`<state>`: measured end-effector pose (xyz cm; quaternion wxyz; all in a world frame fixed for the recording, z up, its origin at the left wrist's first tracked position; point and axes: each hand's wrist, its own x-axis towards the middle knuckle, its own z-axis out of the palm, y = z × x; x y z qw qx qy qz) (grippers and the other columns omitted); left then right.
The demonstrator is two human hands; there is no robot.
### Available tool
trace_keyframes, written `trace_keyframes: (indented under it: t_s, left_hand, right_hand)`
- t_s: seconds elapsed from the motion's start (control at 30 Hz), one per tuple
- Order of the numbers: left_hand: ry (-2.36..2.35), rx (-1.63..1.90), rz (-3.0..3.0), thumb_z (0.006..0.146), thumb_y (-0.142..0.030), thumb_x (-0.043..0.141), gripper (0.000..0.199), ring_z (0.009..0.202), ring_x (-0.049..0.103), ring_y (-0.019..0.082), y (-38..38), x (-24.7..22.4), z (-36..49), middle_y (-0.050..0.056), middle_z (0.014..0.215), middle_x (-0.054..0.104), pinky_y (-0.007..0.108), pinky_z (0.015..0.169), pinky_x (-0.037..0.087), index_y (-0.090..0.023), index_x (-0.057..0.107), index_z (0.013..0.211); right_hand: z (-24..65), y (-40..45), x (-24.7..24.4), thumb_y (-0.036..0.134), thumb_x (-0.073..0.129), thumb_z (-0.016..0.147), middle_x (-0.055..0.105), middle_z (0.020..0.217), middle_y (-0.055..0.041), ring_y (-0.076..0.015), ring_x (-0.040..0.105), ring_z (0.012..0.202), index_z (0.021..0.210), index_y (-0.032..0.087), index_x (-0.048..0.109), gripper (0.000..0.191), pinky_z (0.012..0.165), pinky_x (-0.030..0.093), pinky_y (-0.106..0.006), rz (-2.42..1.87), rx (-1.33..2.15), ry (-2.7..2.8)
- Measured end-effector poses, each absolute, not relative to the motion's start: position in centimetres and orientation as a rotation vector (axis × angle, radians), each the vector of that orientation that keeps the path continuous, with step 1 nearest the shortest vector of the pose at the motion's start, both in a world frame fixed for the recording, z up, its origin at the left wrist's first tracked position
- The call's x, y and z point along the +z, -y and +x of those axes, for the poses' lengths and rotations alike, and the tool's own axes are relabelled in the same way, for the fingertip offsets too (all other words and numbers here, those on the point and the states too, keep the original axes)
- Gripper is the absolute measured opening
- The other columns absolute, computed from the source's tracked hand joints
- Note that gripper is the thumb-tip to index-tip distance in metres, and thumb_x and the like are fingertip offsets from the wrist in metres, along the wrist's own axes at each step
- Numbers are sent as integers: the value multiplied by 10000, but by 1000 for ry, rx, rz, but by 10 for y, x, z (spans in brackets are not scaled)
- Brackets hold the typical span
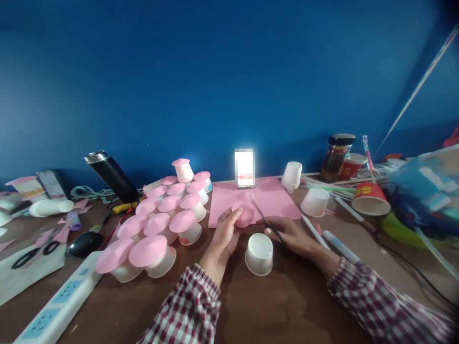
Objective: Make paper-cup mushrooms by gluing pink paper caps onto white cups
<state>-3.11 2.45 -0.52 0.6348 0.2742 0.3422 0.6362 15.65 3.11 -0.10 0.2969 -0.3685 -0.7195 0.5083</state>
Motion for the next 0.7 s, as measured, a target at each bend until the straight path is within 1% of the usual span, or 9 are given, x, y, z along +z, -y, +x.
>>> trace_keyframes:
  t_s: [0.17,0.3,0.43,0.57,0.7]
  left_hand:
    - [-799,1387,689,680,-321,777,266,628,599,118,-23,-4,-32,17,700,655,231,607,466,-130,640,804]
    - [-777,1398,641,654,-297,796,282,648,619,122,-24,-5,-30,24,729,675,239,644,489,-128,646,824]
    - [-783,1408,612,633,-291,810,285,626,622,127,-26,-6,-28,17,692,670,250,640,503,-130,636,791]
    - [-792,1368,626,643,-299,806,283,617,615,118,-25,-6,-28,24,704,675,229,606,490,-125,642,794]
    - [-797,1355,632,638,-308,810,291,627,617,124,-24,-4,-28,33,706,674,232,610,491,-118,645,784]
  right_hand:
    - [158,-32,1,556,578,843,693,955,-80,-252,616,936,1165,157,649,518,799,502,-346,-961,1376,1936]
    - [158,-34,0,552,564,855,691,1009,-85,-239,614,921,1188,159,640,521,798,496,-334,-911,1396,1959]
    - [157,-35,-1,549,581,846,691,945,-68,-218,608,857,1146,163,659,495,753,488,-309,-894,1383,1970]
    - [157,-33,2,552,577,849,680,893,-50,-190,589,789,1077,158,672,465,684,463,-275,-915,1357,1987]
    - [156,-33,3,569,566,848,666,858,-46,-176,573,747,1018,148,674,467,646,448,-263,-919,1352,1989]
